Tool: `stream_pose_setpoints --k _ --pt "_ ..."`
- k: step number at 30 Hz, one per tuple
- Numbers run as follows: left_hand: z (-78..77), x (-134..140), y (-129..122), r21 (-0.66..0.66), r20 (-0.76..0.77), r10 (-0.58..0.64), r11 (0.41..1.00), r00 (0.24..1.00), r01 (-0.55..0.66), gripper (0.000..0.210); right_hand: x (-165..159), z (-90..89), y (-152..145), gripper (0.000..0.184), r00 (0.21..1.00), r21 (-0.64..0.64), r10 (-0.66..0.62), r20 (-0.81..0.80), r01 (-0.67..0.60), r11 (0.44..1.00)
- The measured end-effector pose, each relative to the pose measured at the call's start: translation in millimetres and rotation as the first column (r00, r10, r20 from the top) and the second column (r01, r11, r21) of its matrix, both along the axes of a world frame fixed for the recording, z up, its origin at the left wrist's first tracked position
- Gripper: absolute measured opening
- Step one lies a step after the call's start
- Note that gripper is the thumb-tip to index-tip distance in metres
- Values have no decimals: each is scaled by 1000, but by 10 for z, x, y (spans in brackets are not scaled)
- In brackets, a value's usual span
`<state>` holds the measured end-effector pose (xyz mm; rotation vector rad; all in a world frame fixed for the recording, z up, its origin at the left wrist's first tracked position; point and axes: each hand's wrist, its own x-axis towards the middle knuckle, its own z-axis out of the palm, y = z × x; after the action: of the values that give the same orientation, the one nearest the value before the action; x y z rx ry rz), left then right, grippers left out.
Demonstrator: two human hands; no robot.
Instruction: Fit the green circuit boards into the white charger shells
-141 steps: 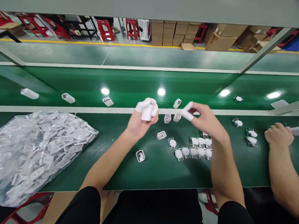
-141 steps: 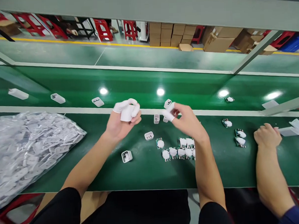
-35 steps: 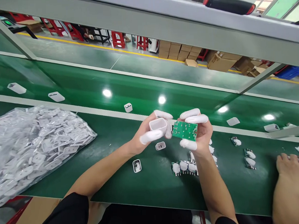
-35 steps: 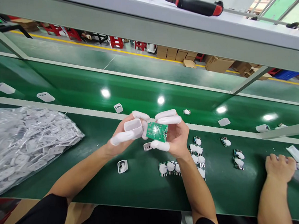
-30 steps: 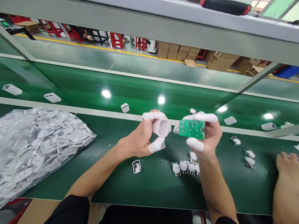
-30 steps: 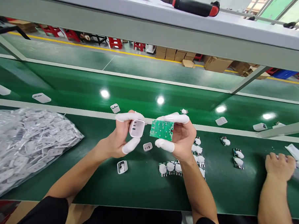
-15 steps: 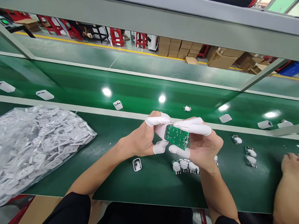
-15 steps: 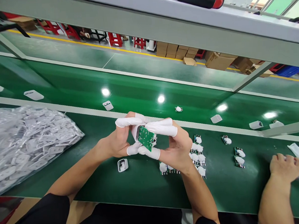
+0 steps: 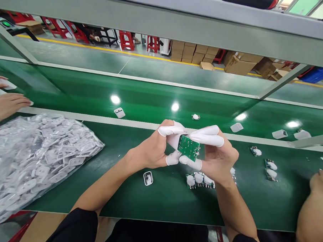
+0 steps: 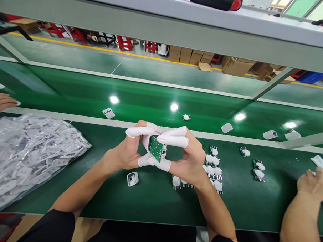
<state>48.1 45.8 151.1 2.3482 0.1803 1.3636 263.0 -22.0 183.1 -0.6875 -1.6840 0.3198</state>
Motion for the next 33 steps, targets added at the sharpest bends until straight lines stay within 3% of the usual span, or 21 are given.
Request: stream_pose_setpoints --k 17,22,25,28,33 --pt "24 -5 -3 4 -41 38 999 998 -38 70 16 27 4 64 998 15 -13 66 12 1000" --pt "31 13 -9 -68 -15 -20 998 1000 19 64 12 17 33 59 985 -21 -92 148 96 995" --pt "16 20 -16 -186 -3 -42 982 999 41 61 33 -18 87 73 964 138 -202 171 180 974" --pt "8 12 -32 -319 -3 -24 948 1000 22 55 50 -52 136 77 928 369 -314 200 225 902" --pt "13 -6 -51 -365 28 -17 931 999 26 56 37 -79 156 73 918 392 -316 240 206 896"
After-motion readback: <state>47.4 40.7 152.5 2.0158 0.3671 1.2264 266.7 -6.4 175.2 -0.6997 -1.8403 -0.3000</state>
